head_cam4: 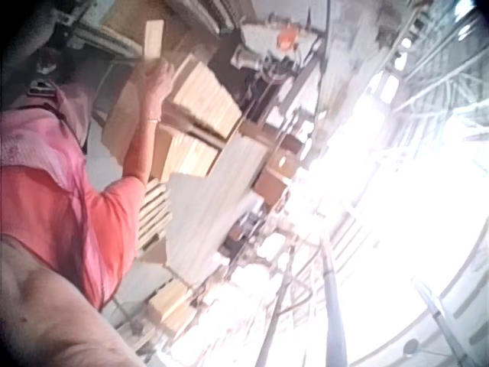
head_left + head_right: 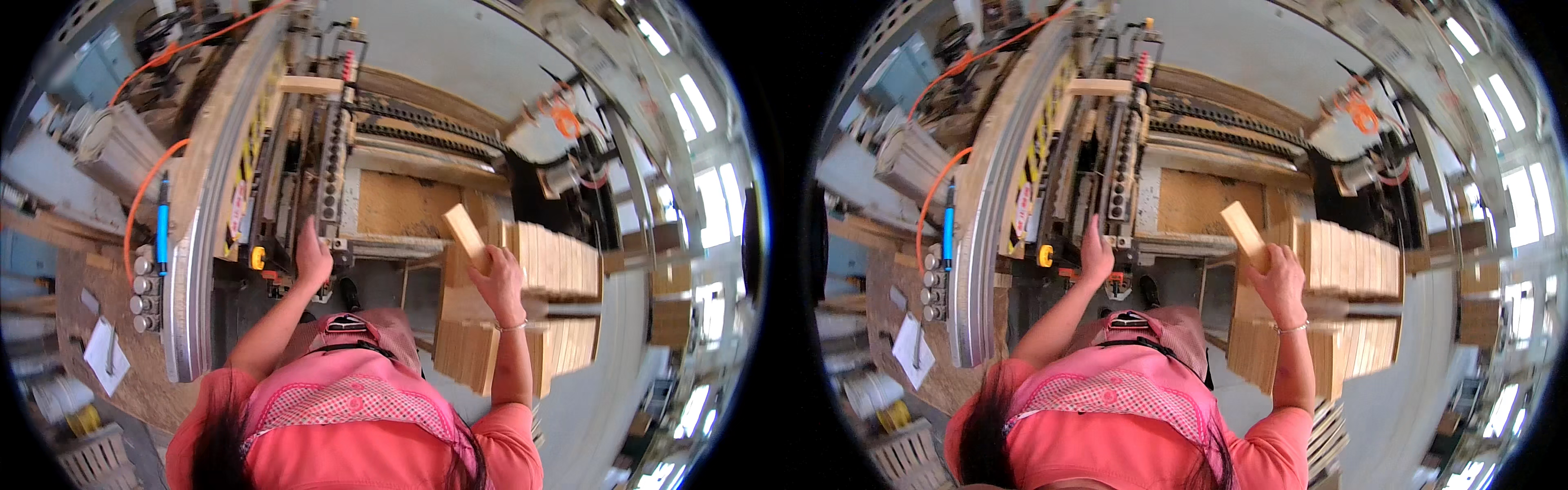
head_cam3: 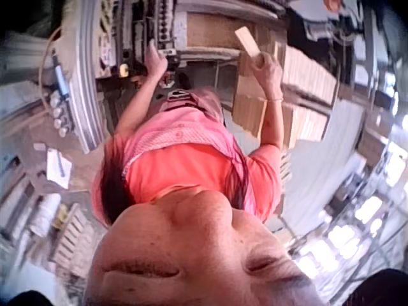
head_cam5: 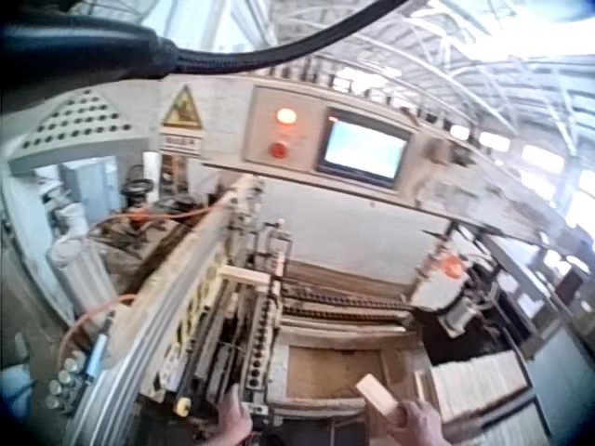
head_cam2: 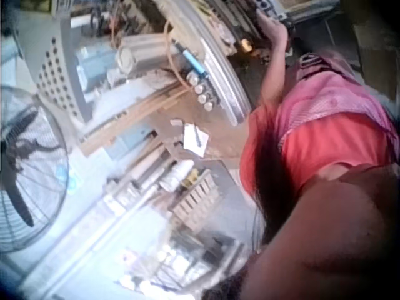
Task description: The person repeatedly feeds small wooden blocks into a woodworking machine and collects the processed pieces. They handle the blocks one at a time, placing them into the machine's feed mechanism and retrieving them after processing.
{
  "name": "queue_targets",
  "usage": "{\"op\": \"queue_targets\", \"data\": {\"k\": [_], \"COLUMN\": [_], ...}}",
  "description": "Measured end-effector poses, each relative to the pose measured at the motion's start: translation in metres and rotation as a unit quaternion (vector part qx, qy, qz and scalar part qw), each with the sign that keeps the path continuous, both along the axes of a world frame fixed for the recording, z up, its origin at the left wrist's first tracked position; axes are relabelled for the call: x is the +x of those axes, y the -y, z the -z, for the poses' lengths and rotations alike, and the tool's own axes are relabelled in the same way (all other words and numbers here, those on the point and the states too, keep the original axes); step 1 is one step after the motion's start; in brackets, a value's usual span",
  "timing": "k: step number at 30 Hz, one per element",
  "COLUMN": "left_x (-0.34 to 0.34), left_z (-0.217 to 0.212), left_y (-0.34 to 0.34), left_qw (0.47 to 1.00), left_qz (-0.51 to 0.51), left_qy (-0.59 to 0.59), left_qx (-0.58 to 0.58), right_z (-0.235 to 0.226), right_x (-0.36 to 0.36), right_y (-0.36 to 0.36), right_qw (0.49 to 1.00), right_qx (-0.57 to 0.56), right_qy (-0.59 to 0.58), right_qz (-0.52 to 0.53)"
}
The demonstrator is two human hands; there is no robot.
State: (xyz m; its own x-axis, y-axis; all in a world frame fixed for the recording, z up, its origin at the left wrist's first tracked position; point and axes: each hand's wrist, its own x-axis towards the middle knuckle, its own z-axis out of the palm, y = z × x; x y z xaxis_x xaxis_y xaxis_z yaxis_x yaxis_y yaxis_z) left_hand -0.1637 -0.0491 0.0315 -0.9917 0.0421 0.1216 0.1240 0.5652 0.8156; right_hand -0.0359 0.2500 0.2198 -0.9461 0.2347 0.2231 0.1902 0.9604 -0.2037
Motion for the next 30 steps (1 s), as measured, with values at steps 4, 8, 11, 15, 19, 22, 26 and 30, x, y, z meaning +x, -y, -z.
{"op": "queue_targets", "data": {"k": [4,8,11,15,19,22,26,30], "left_x": [0.003,0.005,0.006,0.004,0.002,0.002,-0.005,-0.035], "left_z": [0.0,-0.01,-0.017,-0.034,-0.039,-0.044,-0.044,-0.058], "left_y": [0.002,0.0,-0.002,-0.002,-0.005,-0.006,-0.01,-0.013], "left_qw": [1.0,1.0,0.999,0.997,0.993,0.989,0.989,0.989], "left_qz": [-0.005,-0.006,-0.032,-0.055,-0.09,-0.113,-0.121,-0.118], "left_qy": [-0.016,0.001,0.006,0.051,0.08,0.099,0.082,0.069], "left_qx": [0.012,0.029,0.026,0.022,0.013,0.013,0.021,0.058], "right_z": [0.014,0.04,0.055,0.065,0.088,0.085,0.096,0.088], "right_x": [-0.125,-0.261,-0.361,-0.459,-0.517,-0.529,-0.545,-0.55], "right_y": [0.017,0.031,0.054,0.094,0.123,0.14,0.136,0.134], "right_qw": [0.989,0.964,0.948,0.936,0.934,0.929,0.916,0.907], "right_qx": [-0.016,-0.012,0.004,0.023,0.069,0.069,0.08,0.082], "right_qy": [-0.009,-0.036,-0.047,-0.026,0.028,0.117,0.105,0.121], "right_qz": [-0.15,-0.263,-0.315,-0.349,-0.349,-0.344,-0.378,-0.395]}}
